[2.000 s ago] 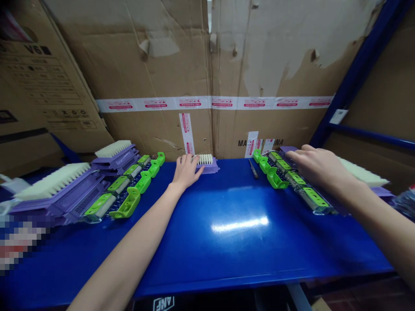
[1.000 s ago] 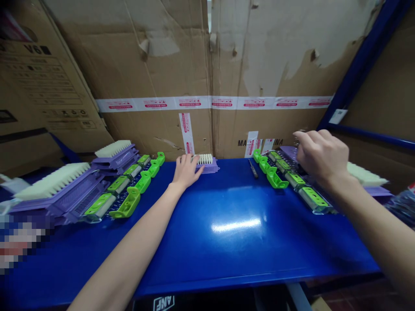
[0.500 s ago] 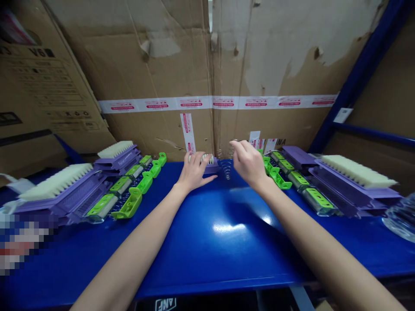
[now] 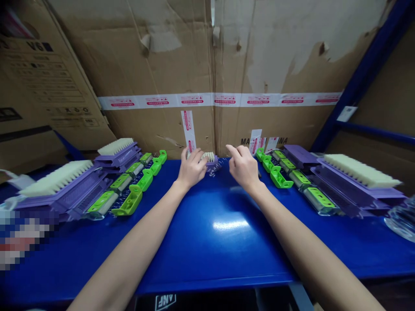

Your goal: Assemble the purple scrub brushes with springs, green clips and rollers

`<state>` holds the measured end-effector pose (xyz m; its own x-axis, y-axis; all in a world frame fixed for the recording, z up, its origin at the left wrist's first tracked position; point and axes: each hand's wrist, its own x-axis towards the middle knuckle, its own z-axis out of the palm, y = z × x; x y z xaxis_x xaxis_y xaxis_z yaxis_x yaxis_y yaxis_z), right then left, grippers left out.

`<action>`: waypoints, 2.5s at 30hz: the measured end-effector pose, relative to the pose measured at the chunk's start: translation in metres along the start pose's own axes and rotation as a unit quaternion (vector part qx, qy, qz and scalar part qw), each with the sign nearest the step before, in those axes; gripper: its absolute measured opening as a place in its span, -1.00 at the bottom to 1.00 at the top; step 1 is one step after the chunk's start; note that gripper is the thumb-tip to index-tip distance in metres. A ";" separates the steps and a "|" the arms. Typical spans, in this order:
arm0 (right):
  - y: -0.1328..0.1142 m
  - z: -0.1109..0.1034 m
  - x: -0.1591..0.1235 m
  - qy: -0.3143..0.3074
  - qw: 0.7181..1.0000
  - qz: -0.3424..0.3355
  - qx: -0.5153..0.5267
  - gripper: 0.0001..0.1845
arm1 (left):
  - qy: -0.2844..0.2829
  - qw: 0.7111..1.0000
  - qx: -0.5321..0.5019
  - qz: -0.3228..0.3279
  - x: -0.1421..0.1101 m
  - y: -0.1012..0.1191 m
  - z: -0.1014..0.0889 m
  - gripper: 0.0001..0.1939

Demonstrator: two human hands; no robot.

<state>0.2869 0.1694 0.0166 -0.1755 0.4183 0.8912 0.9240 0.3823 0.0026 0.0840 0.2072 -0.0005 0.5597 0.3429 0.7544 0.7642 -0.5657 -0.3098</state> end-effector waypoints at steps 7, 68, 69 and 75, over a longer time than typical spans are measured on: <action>0.011 -0.003 -0.005 -0.046 0.995 0.041 -0.080 -0.75 | -0.081 0.990 0.042 -0.106 -0.001 -0.007 -0.006 -0.82; 0.017 0.000 -0.013 -0.082 0.985 0.041 0.148 -0.81 | -0.227 0.966 -0.060 -0.110 0.001 -0.002 -0.010 -0.58; 0.017 -0.001 -0.012 -0.081 0.985 0.034 0.150 -0.82 | -0.230 0.965 -0.060 -0.114 0.001 -0.002 -0.010 -0.58; 0.019 -0.004 -0.011 -0.072 0.990 0.032 0.116 -0.89 | -0.229 0.961 -0.067 -0.141 0.000 -0.005 -0.009 -0.59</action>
<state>0.3074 0.1686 0.0087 -0.1801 0.5547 0.8123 0.8354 0.5223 -0.1714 0.0775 0.2030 0.0060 0.4423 0.7728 0.4550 0.8750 -0.4832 -0.0299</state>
